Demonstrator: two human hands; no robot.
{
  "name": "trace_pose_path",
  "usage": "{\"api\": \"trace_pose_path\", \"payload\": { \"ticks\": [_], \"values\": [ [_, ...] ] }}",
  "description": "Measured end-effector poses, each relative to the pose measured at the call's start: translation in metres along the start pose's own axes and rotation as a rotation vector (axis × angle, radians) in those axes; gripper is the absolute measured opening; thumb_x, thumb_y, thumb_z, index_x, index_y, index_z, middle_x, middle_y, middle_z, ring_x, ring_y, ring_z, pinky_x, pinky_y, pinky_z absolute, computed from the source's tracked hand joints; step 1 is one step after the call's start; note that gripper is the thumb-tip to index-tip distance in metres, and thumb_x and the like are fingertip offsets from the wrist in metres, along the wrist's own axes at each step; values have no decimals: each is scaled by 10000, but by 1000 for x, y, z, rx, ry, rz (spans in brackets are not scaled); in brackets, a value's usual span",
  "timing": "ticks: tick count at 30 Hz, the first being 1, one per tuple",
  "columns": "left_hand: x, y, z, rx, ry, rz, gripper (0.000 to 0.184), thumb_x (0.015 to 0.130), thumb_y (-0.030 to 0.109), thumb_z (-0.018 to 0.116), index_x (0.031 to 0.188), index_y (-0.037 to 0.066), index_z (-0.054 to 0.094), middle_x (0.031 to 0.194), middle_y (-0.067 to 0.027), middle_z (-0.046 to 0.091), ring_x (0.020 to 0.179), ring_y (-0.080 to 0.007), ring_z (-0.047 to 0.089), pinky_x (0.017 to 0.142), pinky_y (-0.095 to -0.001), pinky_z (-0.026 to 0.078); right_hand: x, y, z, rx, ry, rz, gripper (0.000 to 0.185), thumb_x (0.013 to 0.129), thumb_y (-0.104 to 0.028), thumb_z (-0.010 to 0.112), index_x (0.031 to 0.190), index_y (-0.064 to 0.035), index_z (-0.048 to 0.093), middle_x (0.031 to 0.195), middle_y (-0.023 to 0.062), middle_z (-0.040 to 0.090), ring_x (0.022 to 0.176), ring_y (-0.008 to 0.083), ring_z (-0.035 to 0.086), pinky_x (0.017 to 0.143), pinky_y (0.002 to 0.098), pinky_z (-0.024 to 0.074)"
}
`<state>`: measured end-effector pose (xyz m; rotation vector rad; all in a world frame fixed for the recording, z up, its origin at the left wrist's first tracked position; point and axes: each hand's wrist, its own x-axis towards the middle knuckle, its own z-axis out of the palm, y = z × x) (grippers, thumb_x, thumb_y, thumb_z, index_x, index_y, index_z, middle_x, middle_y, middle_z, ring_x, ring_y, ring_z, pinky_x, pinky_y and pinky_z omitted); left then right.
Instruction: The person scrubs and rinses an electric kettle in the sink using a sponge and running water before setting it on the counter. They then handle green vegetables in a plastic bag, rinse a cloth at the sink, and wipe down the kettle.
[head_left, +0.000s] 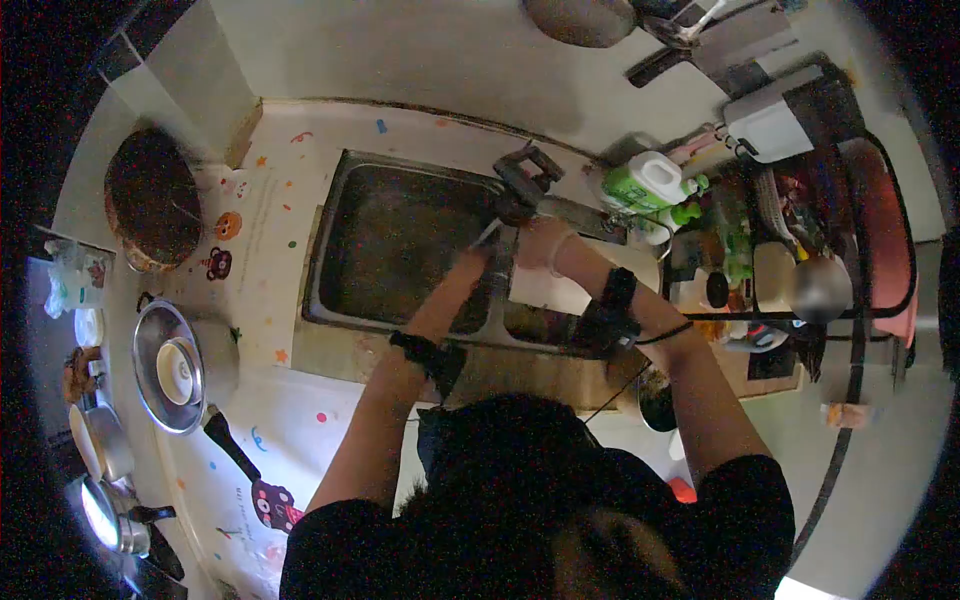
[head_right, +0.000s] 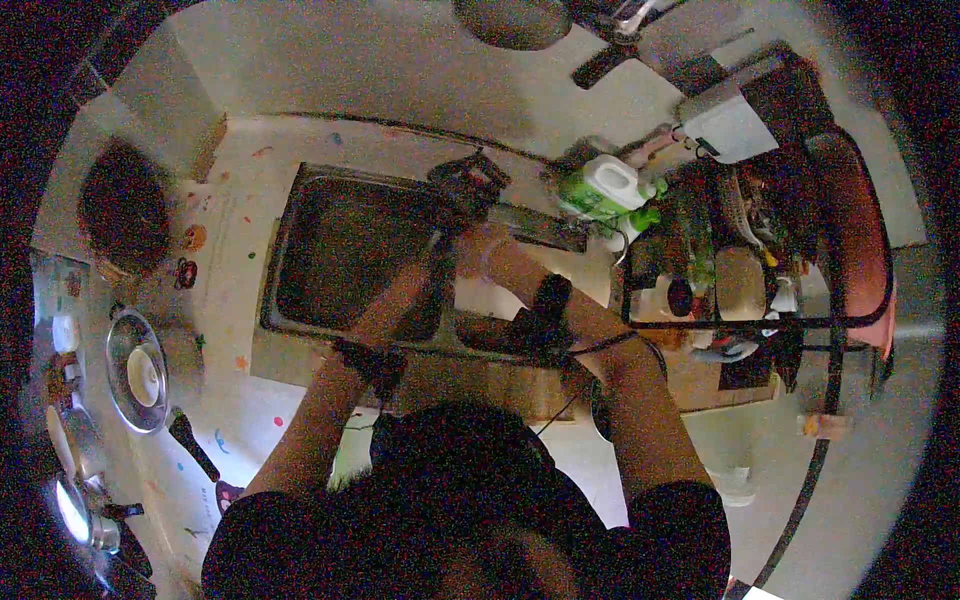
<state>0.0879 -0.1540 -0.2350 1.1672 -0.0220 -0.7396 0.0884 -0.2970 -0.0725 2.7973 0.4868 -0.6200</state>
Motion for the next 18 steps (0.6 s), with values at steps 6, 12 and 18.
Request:
{"api": "trace_pose_path", "payload": {
  "ticks": [6,12,18],
  "values": [
    [-63,54,41,256,-114,252,407,839,380,509,1004,16,580,858,-96,596,760,-144,510,663,-329,426,15,2,-6,-72,-18,-164,234,742,-254,503,762,-74,651,879,113,624,853,225,595,766,336,463],
    [-27,-12,40,175,-72,163,450,740,378,657,924,-29,608,796,-62,613,690,-120,548,607,-274,446,12,46,-7,561,-63,-217,221,736,-254,535,765,-67,649,883,88,625,836,213,597,767,338,462],
    [-59,71,52,466,167,71,562,684,487,645,989,18,597,804,-120,630,741,-244,601,709,-338,484,22,68,-12,763,-179,-206,208,729,-250,585,792,-62,649,923,64,617,864,190,584,796,324,447]
  ]
}}
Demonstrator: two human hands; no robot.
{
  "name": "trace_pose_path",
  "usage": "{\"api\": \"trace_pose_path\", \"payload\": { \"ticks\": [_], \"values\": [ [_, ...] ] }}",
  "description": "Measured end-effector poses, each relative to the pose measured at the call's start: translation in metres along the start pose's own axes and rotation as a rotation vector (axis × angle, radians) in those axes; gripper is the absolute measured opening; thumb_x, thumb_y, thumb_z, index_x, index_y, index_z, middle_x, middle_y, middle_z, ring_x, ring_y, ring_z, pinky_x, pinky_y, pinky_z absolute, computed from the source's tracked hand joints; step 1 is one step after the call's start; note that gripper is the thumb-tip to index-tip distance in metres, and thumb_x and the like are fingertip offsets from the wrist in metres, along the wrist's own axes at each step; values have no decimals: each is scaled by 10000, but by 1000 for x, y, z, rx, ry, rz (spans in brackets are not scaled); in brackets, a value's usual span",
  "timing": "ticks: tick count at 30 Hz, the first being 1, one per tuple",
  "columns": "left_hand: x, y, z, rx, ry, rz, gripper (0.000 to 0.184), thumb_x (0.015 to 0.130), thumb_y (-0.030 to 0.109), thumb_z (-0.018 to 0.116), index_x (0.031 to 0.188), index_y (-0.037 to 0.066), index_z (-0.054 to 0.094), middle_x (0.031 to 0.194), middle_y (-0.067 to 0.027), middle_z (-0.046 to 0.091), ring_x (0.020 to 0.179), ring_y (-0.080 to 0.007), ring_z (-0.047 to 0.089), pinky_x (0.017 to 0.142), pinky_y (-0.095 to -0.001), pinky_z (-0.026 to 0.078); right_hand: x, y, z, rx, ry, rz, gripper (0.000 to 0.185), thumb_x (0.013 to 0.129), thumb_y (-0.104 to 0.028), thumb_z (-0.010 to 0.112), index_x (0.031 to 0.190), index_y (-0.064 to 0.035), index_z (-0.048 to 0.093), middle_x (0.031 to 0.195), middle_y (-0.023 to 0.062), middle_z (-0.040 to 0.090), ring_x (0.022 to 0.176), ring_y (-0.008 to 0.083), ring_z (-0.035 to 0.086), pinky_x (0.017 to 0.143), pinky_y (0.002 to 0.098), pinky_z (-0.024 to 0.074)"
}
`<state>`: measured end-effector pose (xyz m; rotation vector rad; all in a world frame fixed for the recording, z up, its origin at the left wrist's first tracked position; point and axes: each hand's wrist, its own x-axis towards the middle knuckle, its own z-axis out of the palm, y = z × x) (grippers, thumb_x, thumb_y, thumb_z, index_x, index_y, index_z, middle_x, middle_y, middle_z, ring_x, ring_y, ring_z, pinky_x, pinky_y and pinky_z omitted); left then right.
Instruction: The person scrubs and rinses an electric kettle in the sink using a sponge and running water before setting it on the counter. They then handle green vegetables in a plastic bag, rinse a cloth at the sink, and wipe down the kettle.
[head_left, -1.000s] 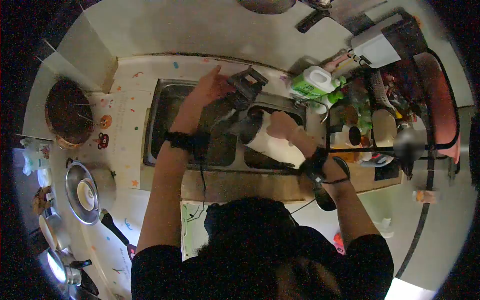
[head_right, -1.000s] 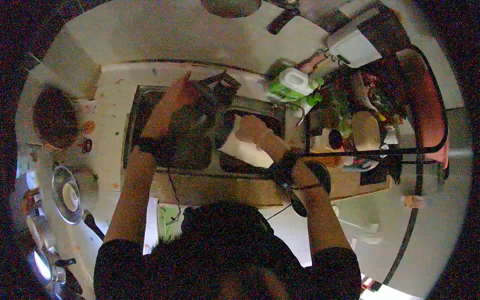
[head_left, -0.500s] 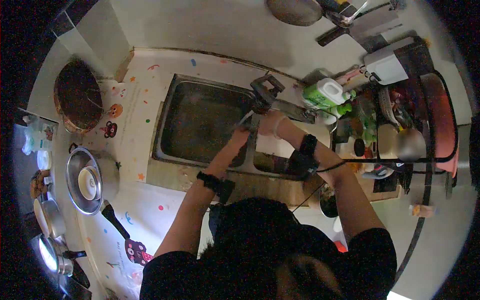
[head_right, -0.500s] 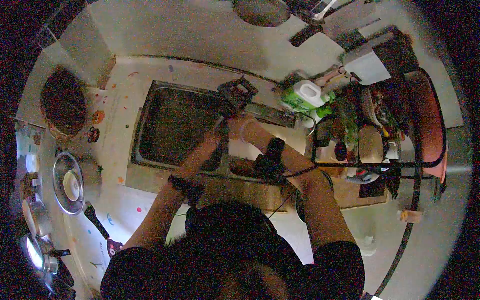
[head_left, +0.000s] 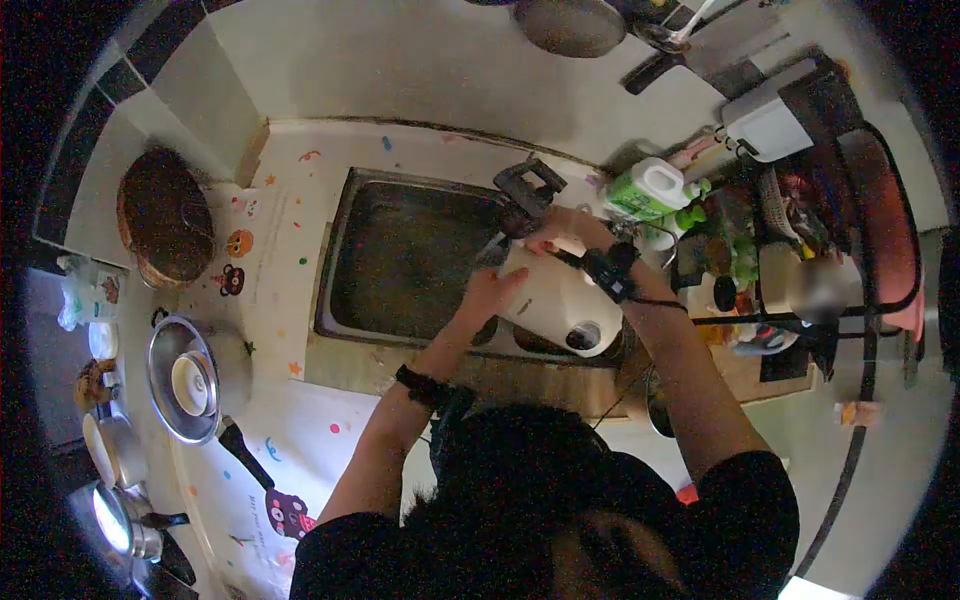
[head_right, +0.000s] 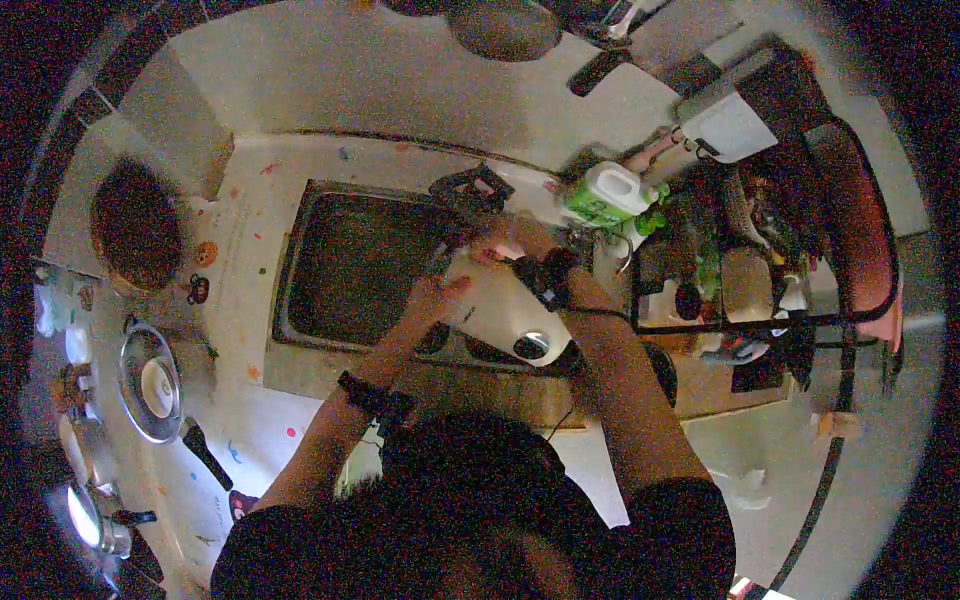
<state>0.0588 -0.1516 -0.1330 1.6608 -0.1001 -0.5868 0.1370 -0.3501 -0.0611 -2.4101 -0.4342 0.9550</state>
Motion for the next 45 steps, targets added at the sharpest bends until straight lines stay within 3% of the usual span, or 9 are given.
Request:
{"api": "trace_pose_path", "payload": {
  "ticks": [3,7,9,11,13,15,23,37,45],
  "values": [
    [4,-3,-8,8,174,-61,435,693,395,678,751,-33,621,642,-77,602,568,-120,553,519,-307,442,10,1,3,-18,-8,43,219,738,-255,605,828,-61,649,975,61,603,923,170,560,834,304,426],
    [9,2,-36,337,108,-17,486,701,425,651,748,-57,617,643,-99,611,557,-153,570,518,-320,445,25,12,20,-15,305,-86,265,782,-294,567,871,-58,648,1035,77,583,1006,156,518,874,282,395],
    [28,-37,-46,199,163,258,550,703,464,624,731,-85,605,642,-132,613,560,-185,581,525,-342,441,22,6,18,26,316,-112,284,789,-312,559,905,-67,643,1067,82,569,1041,162,494,900,281,375],
    [22,-30,-61,182,264,63,560,700,465,627,723,-94,598,640,-136,608,565,-182,579,524,-345,437,26,20,21,67,331,-142,304,797,-331,551,939,-76,638,1100,88,555,1076,169,470,925,280,355],
    [12,-26,-76,164,362,-133,571,697,466,630,714,-104,590,639,-140,603,570,-180,577,523,-349,433,35,46,35,-902,367,-342,309,737,-275,635,963,-64,623,1090,82,562,1073,186,471,951,306,339],
    [6,-37,-97,179,511,187,528,693,432,654,701,-92,586,626,-115,585,566,-146,547,514,-323,417,34,57,41,-669,398,-286,326,738,-278,638,976,-57,606,1074,78,563,1042,187,482,923,311,358],
    [-27,-3,-127,-96,530,-79,417,706,351,673,742,-58,600,683,-66,580,589,-118,506,562,-270,402,94,32,77,1019,217,-353,403,742,-289,649,1029,-29,539,1012,65,569,918,187,523,810,328,432],
    [-36,0,-130,-73,568,-291,482,703,364,666,886,-75,592,808,-107,604,693,-168,573,625,-289,445,-16,-11,59,1855,236,-90,450,817,-450,495,1088,-96,554,1054,51,574,932,227,547,840,390,440],
    [27,-9,-109,-627,394,-241,446,712,339,658,902,-57,578,791,-98,593,659,-187,566,593,-318,447,-23,22,97,2031,435,-110,471,834,-484,463,1111,-114,553,1069,51,574,947,237,549,857,407,437]
  ]
}}
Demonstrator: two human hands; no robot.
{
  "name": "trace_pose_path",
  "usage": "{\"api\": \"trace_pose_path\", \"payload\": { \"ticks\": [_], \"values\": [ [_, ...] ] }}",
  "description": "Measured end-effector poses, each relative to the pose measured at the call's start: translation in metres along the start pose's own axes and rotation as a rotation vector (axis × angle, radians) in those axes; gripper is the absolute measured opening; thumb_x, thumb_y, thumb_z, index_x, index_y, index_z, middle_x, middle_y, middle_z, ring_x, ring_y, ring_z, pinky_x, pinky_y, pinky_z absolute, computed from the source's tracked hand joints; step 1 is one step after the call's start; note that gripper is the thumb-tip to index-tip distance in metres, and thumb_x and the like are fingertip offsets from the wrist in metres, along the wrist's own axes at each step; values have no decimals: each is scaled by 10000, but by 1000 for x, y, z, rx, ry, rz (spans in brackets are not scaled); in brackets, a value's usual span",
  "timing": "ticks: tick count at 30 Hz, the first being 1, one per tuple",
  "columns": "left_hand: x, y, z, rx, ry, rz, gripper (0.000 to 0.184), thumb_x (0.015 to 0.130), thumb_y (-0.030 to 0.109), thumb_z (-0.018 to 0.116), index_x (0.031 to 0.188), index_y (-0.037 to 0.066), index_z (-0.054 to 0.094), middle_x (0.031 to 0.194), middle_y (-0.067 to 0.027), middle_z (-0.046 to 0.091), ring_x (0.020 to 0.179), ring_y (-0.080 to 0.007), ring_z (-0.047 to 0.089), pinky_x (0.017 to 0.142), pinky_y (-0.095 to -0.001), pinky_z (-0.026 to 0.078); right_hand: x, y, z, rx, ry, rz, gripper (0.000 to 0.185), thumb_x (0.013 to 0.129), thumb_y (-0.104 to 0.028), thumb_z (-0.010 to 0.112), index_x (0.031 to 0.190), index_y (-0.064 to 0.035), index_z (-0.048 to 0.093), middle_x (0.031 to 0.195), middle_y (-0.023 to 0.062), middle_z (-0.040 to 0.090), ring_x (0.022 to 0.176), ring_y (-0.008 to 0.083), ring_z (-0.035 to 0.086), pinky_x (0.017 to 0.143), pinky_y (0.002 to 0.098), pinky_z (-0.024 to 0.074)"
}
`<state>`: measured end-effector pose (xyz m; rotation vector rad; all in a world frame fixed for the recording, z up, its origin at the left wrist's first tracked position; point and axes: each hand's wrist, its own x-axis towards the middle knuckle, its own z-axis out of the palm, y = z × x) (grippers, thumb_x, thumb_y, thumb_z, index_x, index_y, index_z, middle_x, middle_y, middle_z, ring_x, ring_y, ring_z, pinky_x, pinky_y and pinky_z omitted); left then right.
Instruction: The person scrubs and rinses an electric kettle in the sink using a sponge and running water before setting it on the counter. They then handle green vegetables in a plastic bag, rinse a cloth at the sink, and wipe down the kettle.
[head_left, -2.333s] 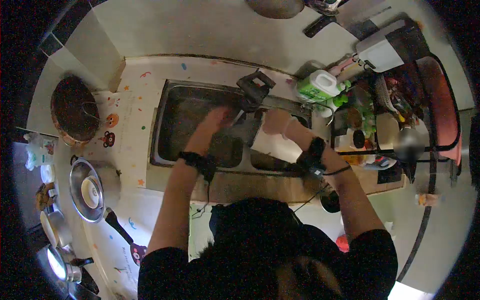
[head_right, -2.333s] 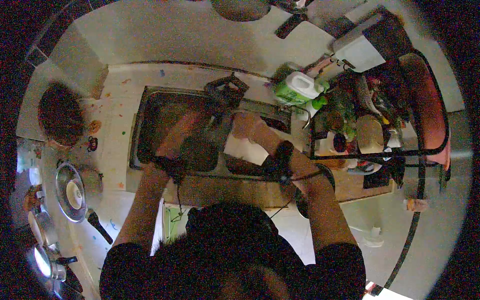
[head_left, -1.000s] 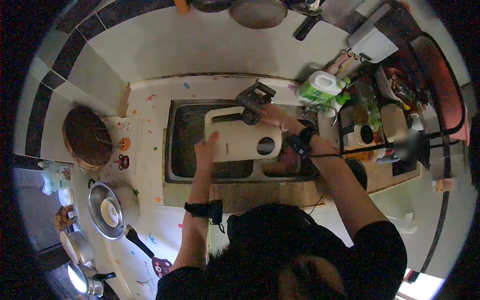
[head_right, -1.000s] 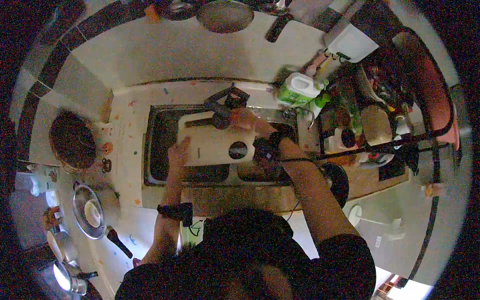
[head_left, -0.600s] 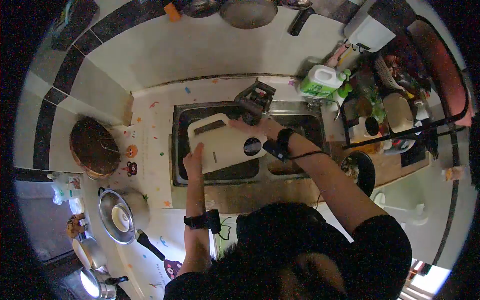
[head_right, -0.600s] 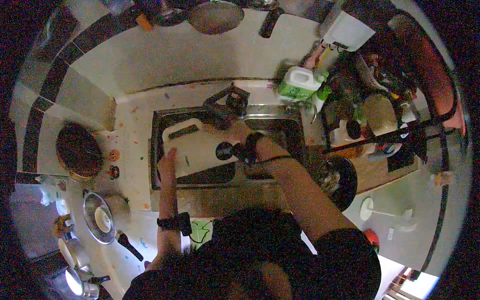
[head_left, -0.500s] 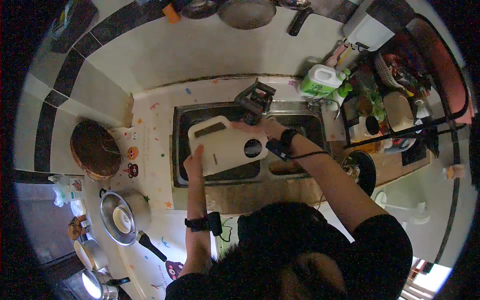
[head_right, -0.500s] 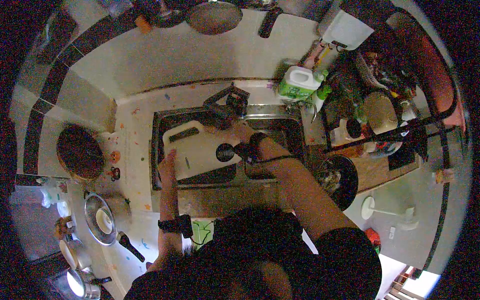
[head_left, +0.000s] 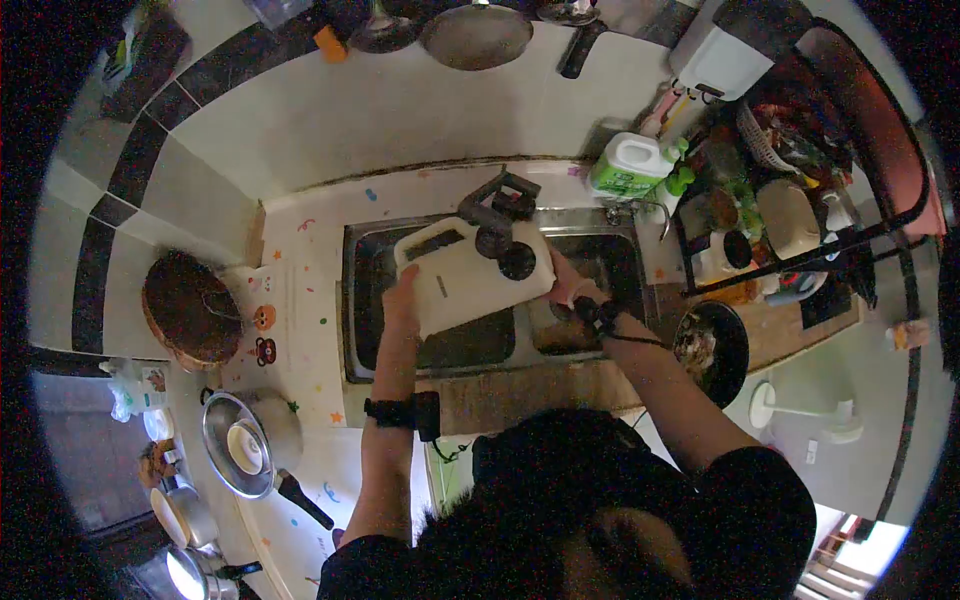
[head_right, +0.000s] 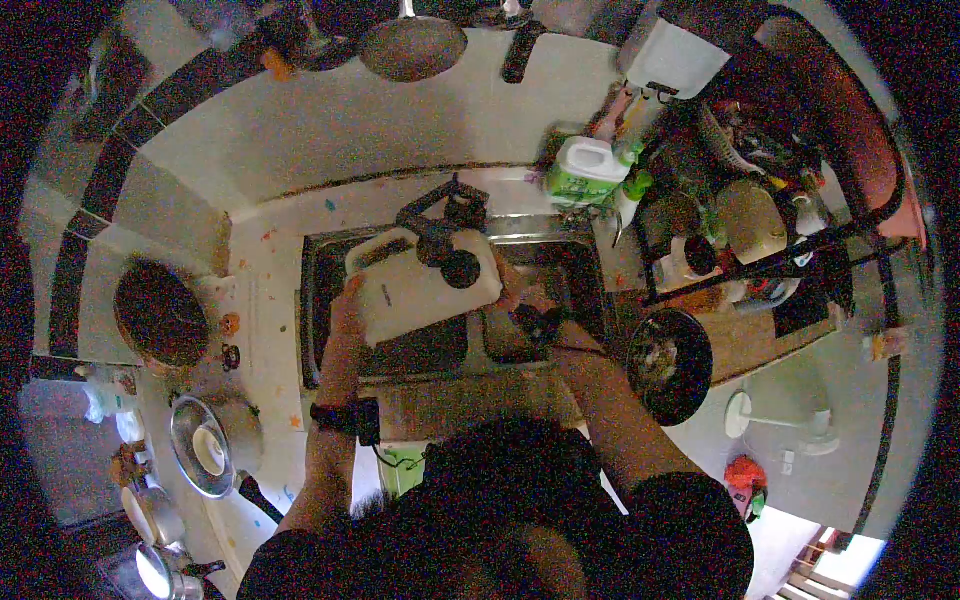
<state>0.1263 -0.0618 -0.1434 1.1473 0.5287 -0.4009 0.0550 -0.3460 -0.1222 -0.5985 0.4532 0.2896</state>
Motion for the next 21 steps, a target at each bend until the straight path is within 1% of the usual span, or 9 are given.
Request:
{"api": "trace_pose_path", "payload": {
  "ticks": [4,6,7,9,10,12,16,18,21],
  "values": [
    [23,-5,19,36,-89,-51,438,711,331,660,904,-53,576,782,-99,591,642,-187,562,581,-331,444,3,1,-30,60,21,-83,471,832,-479,469,1119,-114,546,1070,52,573,950,237,548,858,409,436],
    [27,-5,31,44,-250,16,421,716,322,658,895,-50,576,768,-99,588,622,-189,552,574,-350,437,2,0,-43,88,36,-120,471,832,-477,473,1124,-113,542,1071,53,573,952,238,547,859,410,435],
    [16,4,40,48,-257,15,421,716,322,658,895,-50,576,768,-99,588,622,-189,552,574,-350,437,1,0,-50,99,43,-141,471,832,-475,474,1126,-113,540,1071,53,572,952,238,547,859,411,435],
    [-12,31,58,775,-290,222,379,741,291,638,908,-44,575,748,-89,584,618,-187,554,571,-346,440,-1,1,-66,125,59,-180,472,831,-473,477,1130,-113,537,1072,53,572,954,238,546,860,412,435],
    [-45,46,69,781,-298,221,379,741,291,638,908,-44,575,748,-89,584,618,-187,554,571,-346,440,-1,2,-73,137,69,-202,472,831,-472,479,1132,-113,535,1072,54,572,954,238,546,860,412,434],
    [-115,69,84,778,-548,717,306,835,138,420,1113,40,505,905,-89,586,837,-214,553,782,-368,436,-3,5,-87,161,87,-239,473,830,-470,482,1137,-113,531,1072,54,571,956,238,545,861,413,434],
    [-98,63,85,922,-687,794,320,823,137,449,1126,48,500,976,-85,578,909,-222,535,848,-374,405,-12,11,-112,200,124,-312,475,829,-465,488,1145,-112,524,1073,56,571,959,238,544,862,415,433],
    [-27,22,84,377,-807,-46,330,782,191,593,1049,3,544,936,-71,602,796,-174,586,708,-310,475,-16,14,-126,211,145,-357,476,828,-462,491,1150,-112,521,1074,56,570,960,239,543,863,416,432],
    [25,-32,81,203,-798,-109,366,783,209,601,1080,10,527,990,-56,590,828,-185,586,758,-327,467,-23,16,-147,226,174,-428,479,828,-459,496,1156,-111,515,1074,57,570,963,239,542,864,418,432]
  ]
}}
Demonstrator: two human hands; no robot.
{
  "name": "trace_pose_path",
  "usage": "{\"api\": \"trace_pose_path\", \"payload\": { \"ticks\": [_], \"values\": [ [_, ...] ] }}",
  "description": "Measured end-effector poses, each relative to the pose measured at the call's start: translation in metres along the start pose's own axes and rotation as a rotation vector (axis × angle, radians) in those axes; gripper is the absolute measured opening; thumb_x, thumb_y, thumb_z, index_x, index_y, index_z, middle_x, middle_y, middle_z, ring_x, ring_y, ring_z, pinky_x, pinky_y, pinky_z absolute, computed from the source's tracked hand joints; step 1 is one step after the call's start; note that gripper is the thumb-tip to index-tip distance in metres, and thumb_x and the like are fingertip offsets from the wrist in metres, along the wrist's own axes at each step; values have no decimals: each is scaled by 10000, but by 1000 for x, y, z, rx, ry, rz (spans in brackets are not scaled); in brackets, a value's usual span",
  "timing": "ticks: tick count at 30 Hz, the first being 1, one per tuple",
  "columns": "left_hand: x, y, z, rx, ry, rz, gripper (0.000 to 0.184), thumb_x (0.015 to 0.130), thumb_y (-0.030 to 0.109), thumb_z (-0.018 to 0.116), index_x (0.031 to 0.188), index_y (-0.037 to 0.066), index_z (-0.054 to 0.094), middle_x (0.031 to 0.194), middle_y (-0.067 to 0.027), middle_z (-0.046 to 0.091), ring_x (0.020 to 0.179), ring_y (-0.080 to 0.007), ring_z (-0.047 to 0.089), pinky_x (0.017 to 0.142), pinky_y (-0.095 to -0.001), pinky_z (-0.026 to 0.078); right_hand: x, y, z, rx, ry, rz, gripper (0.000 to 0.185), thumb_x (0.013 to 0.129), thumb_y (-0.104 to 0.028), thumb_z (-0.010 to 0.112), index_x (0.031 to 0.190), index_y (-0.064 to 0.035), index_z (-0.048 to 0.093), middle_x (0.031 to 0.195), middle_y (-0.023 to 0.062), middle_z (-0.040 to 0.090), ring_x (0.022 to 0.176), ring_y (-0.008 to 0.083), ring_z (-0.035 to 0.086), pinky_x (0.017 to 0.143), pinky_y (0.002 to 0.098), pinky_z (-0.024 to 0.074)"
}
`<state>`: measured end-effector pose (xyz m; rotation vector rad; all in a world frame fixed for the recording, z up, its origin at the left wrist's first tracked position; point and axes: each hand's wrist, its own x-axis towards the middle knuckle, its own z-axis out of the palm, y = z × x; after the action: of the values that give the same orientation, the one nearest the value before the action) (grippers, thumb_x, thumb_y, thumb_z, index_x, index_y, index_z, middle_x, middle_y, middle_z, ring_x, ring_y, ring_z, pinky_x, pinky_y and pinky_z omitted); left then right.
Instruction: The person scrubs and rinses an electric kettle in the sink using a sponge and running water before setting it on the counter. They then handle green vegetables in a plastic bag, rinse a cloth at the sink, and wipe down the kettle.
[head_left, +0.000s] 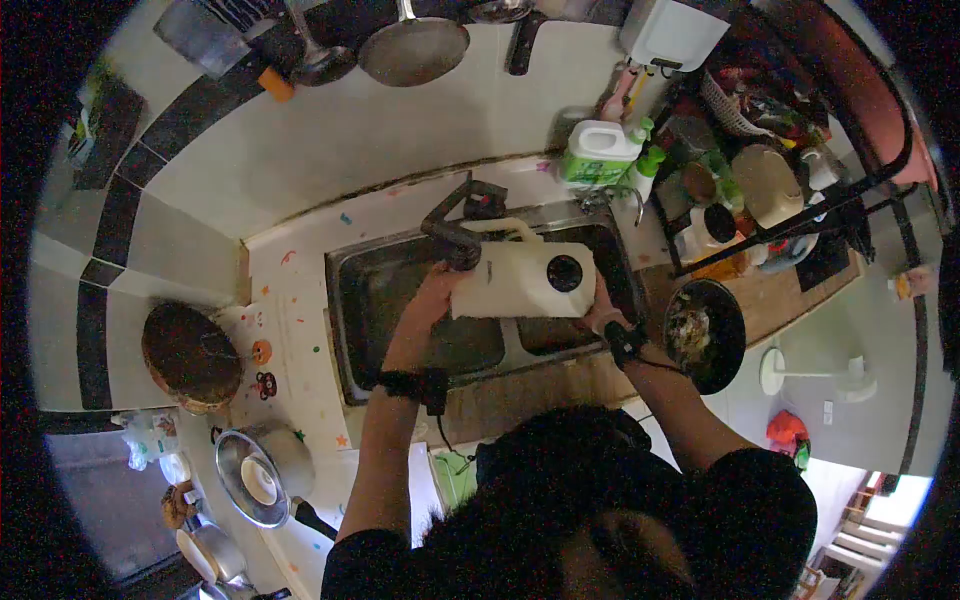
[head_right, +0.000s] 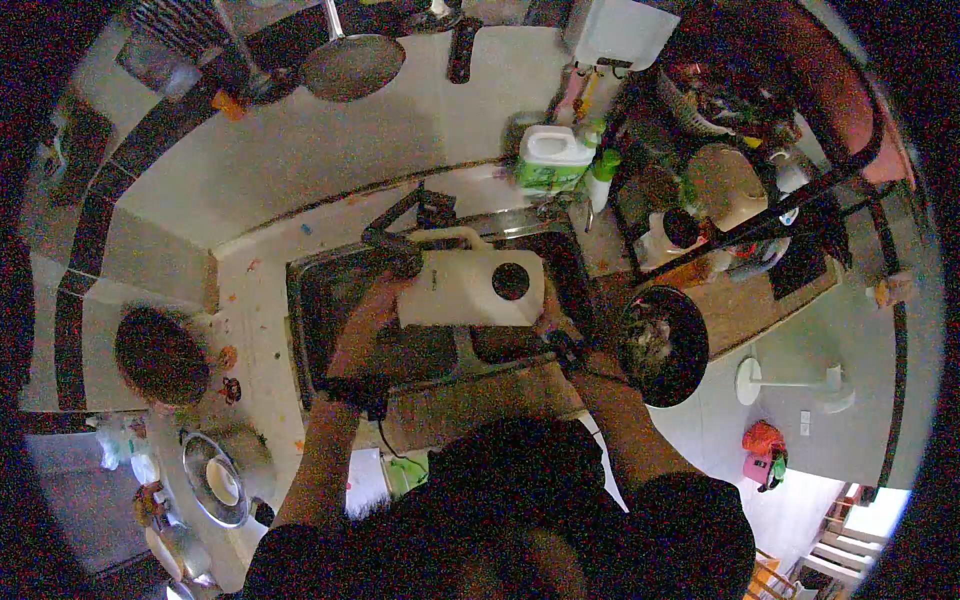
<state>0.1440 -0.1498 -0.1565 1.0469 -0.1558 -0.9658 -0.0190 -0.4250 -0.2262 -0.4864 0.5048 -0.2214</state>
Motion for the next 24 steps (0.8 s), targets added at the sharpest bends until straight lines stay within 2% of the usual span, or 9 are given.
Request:
{"api": "trace_pose_path", "payload": {
  "ticks": [3,7,13,15,16,18,21,23,24],
  "values": [
    [42,-29,-6,76,149,10,375,788,220,595,1090,10,522,1014,-60,581,848,-190,582,769,-330,461,-8,-9,-25,15,13,-57,481,827,-455,500,1163,-111,510,1075,58,569,965,239,541,865,420,431],
    [77,-64,-15,264,280,-5,387,796,235,587,1104,11,517,1046,-65,570,874,-196,577,784,-335,452,-66,-39,44,50,63,32,490,837,-461,478,1167,-99,504,1092,68,560,984,233,534,850,412,441],
    [71,-73,24,387,211,50,485,804,330,563,1156,5,489,1114,-107,539,955,-231,550,811,-333,425,-60,-67,15,-332,321,16,457,860,-356,498,1181,-33,478,1117,81,540,986,196,532,831,328,438],
    [69,-78,20,1721,36,841,546,787,428,543,1149,21,502,1131,-127,534,953,-247,552,805,-318,418,-62,-66,31,-800,251,-344,455,850,-279,535,1190,11,451,1148,107,516,1050,188,490,863,304,408],
    [63,-68,34,1717,31,846,546,787,428,543,1149,21,502,1131,-127,534,953,-247,552,805,-318,418,-53,-67,39,-1053,244,-511,456,834,-236,558,1191,22,441,1168,135,500,1092,182,455,885,303,390],
    [48,-43,69,1075,368,32,466,774,455,536,1016,60,594,990,-143,600,818,-254,595,745,-340,440,-29,-70,60,-1249,208,-727,457,789,-290,601,1115,17,510,1056,159,568,960,277,538,879,346,397],
    [6,3,125,1192,166,117,391,773,463,536,777,85,638,732,-134,616,662,-275,594,654,-369,449,-31,-83,137,-1468,51,-798,405,778,-265,606,1065,12,535,1029,184,571,926,284,551,860,345,412],
    [7,-12,128,1298,166,320,416,768,481,537,696,78,613,641,-135,579,618,-287,581,621,-383,444,1,-92,136,-1750,-115,-297,362,777,-254,590,1024,8,549,1026,190,572,907,272,566,820,349,437],
    [6,-17,127,1397,164,528,455,763,499,538,616,72,587,550,-136,543,575,-300,568,589,-397,440,12,-99,132,-1748,-120,-297,362,777,-254,590,1024,8,549,1026,190,572,907,272,566,820,349,437]
  ]
}}
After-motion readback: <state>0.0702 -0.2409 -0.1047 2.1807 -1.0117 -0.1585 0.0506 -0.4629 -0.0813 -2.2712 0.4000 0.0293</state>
